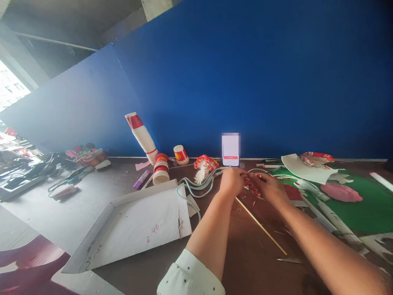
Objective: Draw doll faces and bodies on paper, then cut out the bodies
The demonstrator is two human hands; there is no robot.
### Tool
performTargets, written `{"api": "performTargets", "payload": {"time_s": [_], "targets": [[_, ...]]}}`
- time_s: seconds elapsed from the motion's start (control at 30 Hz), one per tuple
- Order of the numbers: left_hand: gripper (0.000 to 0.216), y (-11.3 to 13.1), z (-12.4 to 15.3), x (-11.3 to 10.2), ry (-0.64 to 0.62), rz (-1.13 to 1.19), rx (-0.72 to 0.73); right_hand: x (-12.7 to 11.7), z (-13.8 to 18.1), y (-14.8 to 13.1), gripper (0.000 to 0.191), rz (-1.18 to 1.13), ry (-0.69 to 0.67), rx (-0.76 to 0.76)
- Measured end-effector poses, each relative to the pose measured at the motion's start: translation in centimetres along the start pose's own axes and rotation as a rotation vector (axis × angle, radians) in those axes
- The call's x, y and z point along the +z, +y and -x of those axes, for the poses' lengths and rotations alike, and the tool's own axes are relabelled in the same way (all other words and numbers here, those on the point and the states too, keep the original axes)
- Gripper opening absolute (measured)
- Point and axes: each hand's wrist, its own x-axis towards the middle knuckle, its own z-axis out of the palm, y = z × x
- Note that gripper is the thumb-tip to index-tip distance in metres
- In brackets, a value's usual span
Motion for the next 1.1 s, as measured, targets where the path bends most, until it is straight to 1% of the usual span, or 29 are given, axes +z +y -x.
{"api": "performTargets", "payload": {"time_s": [0.17, 0.33, 0.5, 0.67, 0.87, 1.1], "targets": [[0.023, -0.1, -0.1, -0.2, -0.028, 0.0, 0.0, -0.3, 0.1, -0.2, 0.042, -0.022, -0.007, -0.01], [0.022, -0.7, -0.3, -0.5, -0.072, 0.064, -0.007, -0.1, 0.2, 0.2, 0.038, -0.045, 0.002, 0.007], [0.021, -1.3, -0.7, -0.1, -0.036, 0.119, -0.061, 0.4, 0.0, 0.6, 0.038, -0.065, 0.013, 0.055], [0.022, -1.3, -0.8, 0.2, -0.024, 0.139, -0.078, 0.4, -0.1, 0.8, 0.042, -0.061, 0.009, 0.101], [0.021, -1.0, -0.3, 0.0, -0.016, 0.08, -0.05, 0.3, -0.1, 0.7, 0.044, -0.034, 0.031, 0.095], [0.019, -0.6, -0.1, 0.0, 0.019, -0.028, -0.002, 0.4, -0.1, 0.6, 0.039, -0.015, 0.074, 0.087]]}}
